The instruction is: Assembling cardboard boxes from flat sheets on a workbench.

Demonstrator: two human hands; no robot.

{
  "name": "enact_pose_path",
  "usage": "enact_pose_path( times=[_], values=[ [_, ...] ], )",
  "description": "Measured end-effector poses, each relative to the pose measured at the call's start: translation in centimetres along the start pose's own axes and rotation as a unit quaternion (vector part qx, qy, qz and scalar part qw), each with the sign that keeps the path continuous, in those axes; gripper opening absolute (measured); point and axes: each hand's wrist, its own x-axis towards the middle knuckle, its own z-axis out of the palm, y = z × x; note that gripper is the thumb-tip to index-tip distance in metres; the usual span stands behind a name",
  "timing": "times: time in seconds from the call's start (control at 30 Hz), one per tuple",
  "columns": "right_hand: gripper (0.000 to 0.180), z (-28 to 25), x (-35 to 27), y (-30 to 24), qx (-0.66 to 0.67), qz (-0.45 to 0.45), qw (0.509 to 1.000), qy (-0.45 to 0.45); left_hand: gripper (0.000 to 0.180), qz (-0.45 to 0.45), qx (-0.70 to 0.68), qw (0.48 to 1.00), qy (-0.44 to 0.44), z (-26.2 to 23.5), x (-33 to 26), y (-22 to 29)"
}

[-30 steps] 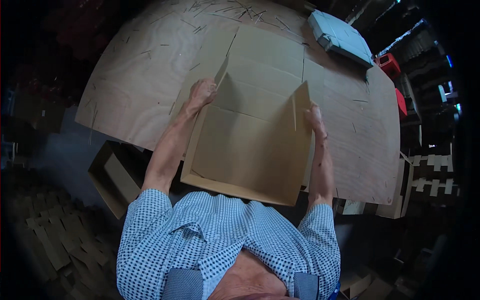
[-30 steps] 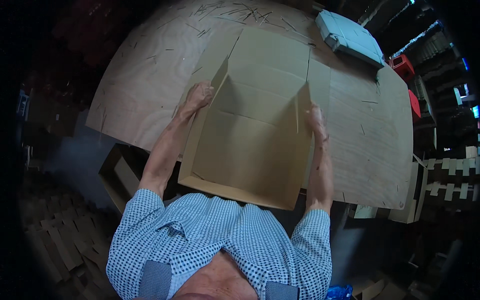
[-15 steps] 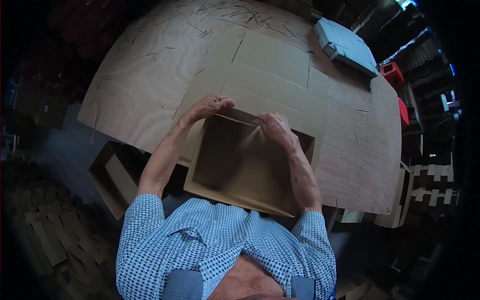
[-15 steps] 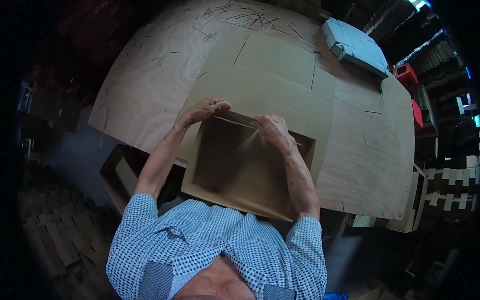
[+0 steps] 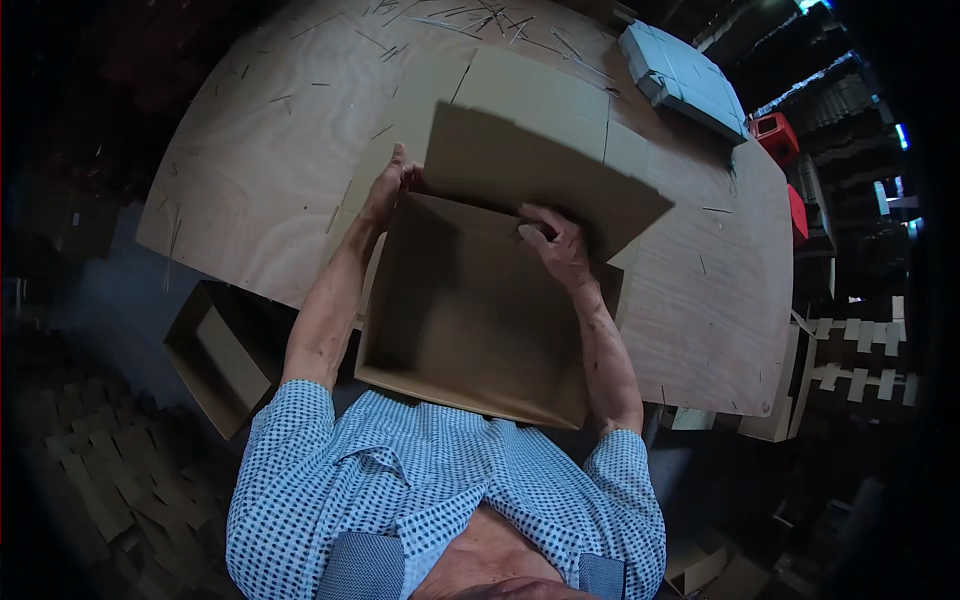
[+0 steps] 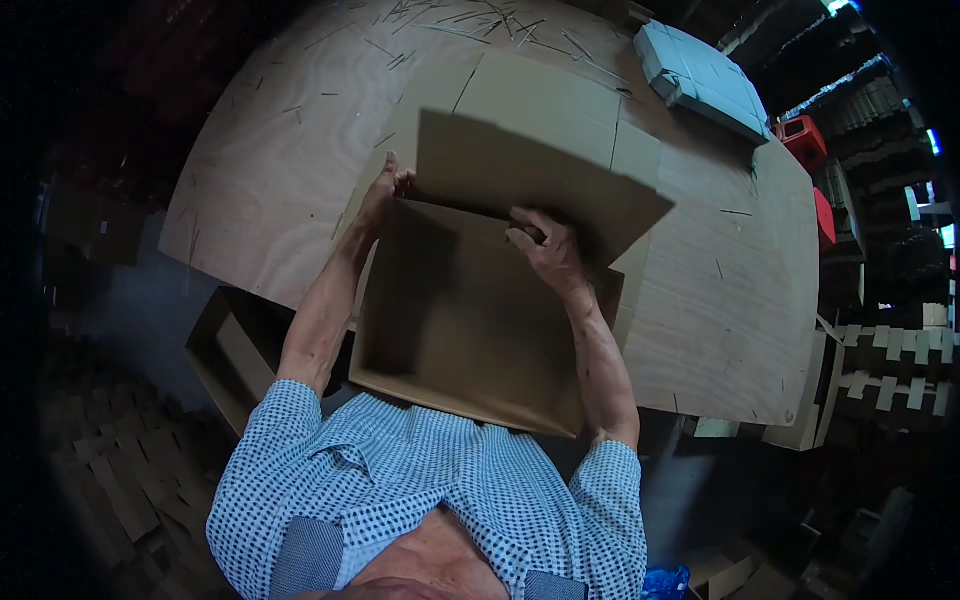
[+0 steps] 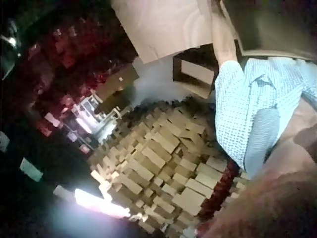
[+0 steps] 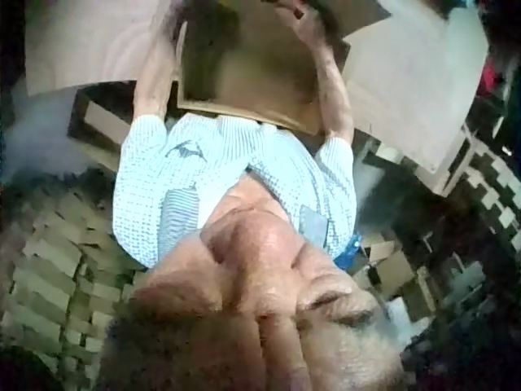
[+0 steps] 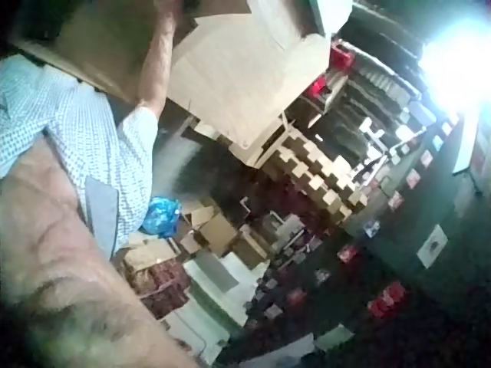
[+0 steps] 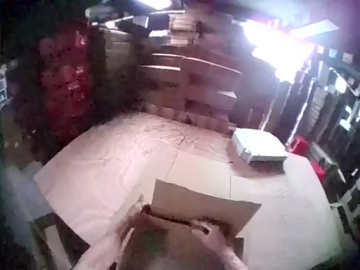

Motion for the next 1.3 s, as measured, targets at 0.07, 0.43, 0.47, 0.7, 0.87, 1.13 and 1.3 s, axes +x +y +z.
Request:
enact_pose_path(
  times=[0.07, 0.43, 0.47, 0.7, 0.87, 1.13, 1.3],
  values=[
    [0.028, 0.1, -1.1, -0.3, 0.027, 0.01, 1.0, -0.006, 0.071, -0.022, -0.071, 0.997, -0.034, -1.4, 0.7, -0.4],
    [0.025, -10.1, -8.9, 7.3, -0.085, 0.08, 0.949, 0.293, 0.075, 0.069, 0.069, 0.995, -0.031, 0.6, -1.1, -0.5],
    [0.024, -10.8, -9.3, 8.4, -0.182, 0.049, 0.96, 0.209, 0.075, 0.068, 0.068, 0.995, -0.034, 0.8, -1.2, -0.4],
    [0.038, -12.6, -7.8, 9.5, -0.186, 0.023, 0.968, -0.169, 0.079, 0.032, 0.074, 0.992, -0.095, 0.1, -1.2, 0.5],
    [0.054, -10.3, -1.6, 3.0, -0.03, 0.258, 0.906, -0.335, 0.078, -0.157, 0.09, 0.961, -0.211, -3.9, 1.6, 0.0],
    [0.057, -5.9, -2.0, 3.7, -0.317, 0.197, 0.89, -0.264, 0.062, -0.001, 0.745, 0.589, -0.313, 8.4, 0.9, 3.5],
    [0.057, -5.2, -1.1, 3.6, -0.359, 0.209, 0.889, -0.194, 0.043, 0.203, 0.704, 0.612, -0.298, 9.6, 1.0, 1.9]
  ],
)
